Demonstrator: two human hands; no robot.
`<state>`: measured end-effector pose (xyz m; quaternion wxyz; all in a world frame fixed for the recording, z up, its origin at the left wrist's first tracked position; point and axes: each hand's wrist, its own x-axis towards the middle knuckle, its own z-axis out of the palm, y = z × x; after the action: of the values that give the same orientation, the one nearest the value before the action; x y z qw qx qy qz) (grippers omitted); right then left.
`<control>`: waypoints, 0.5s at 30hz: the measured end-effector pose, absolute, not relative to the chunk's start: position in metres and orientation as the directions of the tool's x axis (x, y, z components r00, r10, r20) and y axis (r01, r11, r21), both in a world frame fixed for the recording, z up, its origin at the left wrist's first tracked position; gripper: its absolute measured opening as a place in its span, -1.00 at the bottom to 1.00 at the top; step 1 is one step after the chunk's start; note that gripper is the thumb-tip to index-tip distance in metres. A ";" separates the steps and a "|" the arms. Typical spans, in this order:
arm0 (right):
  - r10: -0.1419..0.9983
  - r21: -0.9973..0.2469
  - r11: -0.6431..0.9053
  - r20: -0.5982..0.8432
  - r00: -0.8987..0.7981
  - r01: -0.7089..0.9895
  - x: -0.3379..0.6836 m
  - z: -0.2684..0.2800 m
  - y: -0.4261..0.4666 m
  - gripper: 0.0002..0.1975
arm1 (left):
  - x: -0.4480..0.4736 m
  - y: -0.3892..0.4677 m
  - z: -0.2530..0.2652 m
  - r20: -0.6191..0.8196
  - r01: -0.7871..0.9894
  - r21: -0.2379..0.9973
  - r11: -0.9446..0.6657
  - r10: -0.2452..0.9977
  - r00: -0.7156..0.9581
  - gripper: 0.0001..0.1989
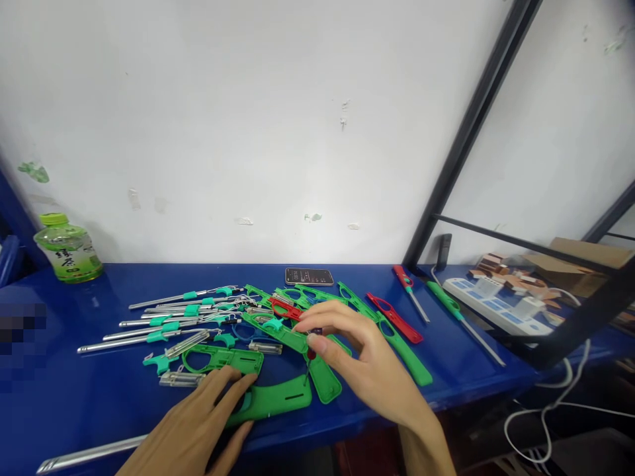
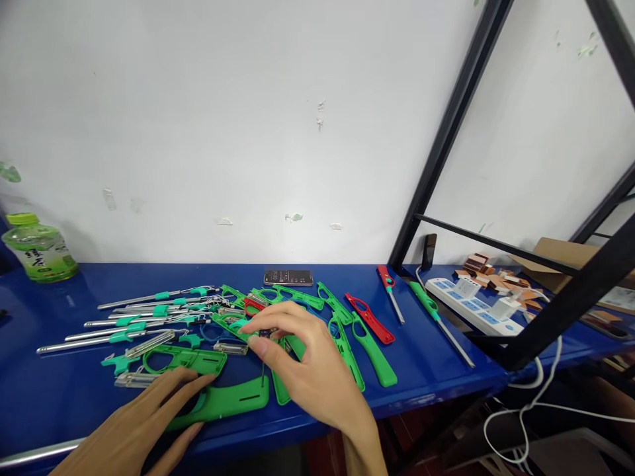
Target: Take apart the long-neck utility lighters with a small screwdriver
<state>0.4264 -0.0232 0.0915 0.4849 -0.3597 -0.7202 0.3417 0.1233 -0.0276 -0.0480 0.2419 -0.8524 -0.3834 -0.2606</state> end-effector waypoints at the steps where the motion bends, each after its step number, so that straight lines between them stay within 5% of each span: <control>1: 0.859 -0.844 0.500 0.453 -0.239 0.194 0.425 0.091 -0.022 -0.91 | 0.122 -0.027 -0.051 0.626 0.780 -0.211 -0.589 0.532 0.571 -0.45; 9: 0.836 -0.836 0.515 0.443 -0.323 0.187 0.432 0.095 -0.029 -0.77 | 0.117 -0.030 -0.055 0.519 0.786 -0.148 -0.600 0.629 0.578 -0.48; 15: 0.863 -0.842 0.493 0.440 -0.250 0.219 0.427 0.095 -0.028 -0.91 | 0.120 -0.030 -0.053 0.524 0.760 -0.219 -0.612 0.583 0.621 -0.51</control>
<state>0.4268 -0.0275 0.0955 0.4824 -0.3774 -0.7167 0.3335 0.1197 -0.0296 -0.0533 0.2156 -0.8740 -0.3842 -0.2050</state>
